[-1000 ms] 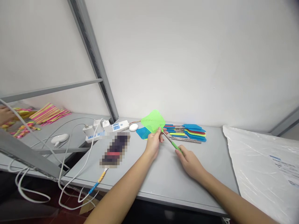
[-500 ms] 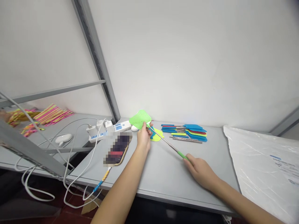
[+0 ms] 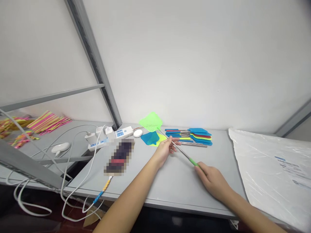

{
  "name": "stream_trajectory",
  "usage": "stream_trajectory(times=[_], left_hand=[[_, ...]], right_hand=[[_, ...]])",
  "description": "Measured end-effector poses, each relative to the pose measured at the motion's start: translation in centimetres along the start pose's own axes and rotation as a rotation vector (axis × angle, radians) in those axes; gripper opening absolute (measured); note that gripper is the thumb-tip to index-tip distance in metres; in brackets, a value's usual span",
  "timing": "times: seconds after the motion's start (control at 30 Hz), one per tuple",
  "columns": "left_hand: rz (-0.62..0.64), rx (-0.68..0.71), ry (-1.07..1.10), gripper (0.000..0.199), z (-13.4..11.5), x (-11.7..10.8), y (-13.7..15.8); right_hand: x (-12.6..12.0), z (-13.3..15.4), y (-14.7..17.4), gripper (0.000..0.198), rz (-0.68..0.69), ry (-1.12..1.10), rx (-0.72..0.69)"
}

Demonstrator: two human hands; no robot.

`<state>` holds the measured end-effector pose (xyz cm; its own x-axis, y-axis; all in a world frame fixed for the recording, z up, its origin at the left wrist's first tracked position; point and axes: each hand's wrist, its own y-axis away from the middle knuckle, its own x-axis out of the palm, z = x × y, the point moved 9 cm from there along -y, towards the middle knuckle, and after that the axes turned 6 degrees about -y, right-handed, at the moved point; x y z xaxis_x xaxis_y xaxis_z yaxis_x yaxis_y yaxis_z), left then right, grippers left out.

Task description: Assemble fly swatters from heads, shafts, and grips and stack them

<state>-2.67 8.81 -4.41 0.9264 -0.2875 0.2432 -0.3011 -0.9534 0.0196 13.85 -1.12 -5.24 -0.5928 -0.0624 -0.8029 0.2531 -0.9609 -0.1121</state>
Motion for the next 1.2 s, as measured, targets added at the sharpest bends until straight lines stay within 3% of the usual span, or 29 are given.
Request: stream_trajectory(times=[0.23,0.43,0.57,0.67,0.77,0.9,1.0,1.1,1.2], left_hand=[[-0.142,0.034,0.168,0.042,-0.8,-2.0,0.0],[-0.081,0.102,0.564,0.038,-3.0,-2.3,0.8],[-0.172,0.111,0.727,0.058,-3.5,-4.0,0.9],[-0.217,0.147,0.754,0.061,-3.9,-5.3,0.9],[-0.326,0.202,0.772,0.056,-4.2,-7.6,0.9],[-0.564,0.214,0.733,0.029,-3.2,-10.8,1.0],[-0.600,0.146,0.690,0.015,-1.6,-10.7,0.4],[-0.548,0.051,0.641,0.018,0.0,-8.9,-0.2],[-0.502,0.046,0.589,0.020,0.6,-7.1,-0.1]], right_hand=[[-0.7,0.2,0.3,0.036,-0.038,-0.081,-0.028],[-2.1,-0.7,0.8,0.039,-0.128,-0.132,-0.054],[-2.1,-1.6,1.2,0.037,-0.081,-0.065,-0.062],[-2.0,-2.2,1.6,0.038,-0.068,-0.010,-0.053],[-1.8,-2.3,1.8,0.038,-0.051,0.025,-0.067],[-1.3,-2.1,1.9,0.036,-0.042,0.098,-0.121],[-1.0,-2.3,1.9,0.037,-0.063,0.153,-0.154],[-1.0,-2.7,2.0,0.037,-0.097,0.172,-0.163],[-1.2,-2.7,2.2,0.037,-0.138,0.181,-0.172]])
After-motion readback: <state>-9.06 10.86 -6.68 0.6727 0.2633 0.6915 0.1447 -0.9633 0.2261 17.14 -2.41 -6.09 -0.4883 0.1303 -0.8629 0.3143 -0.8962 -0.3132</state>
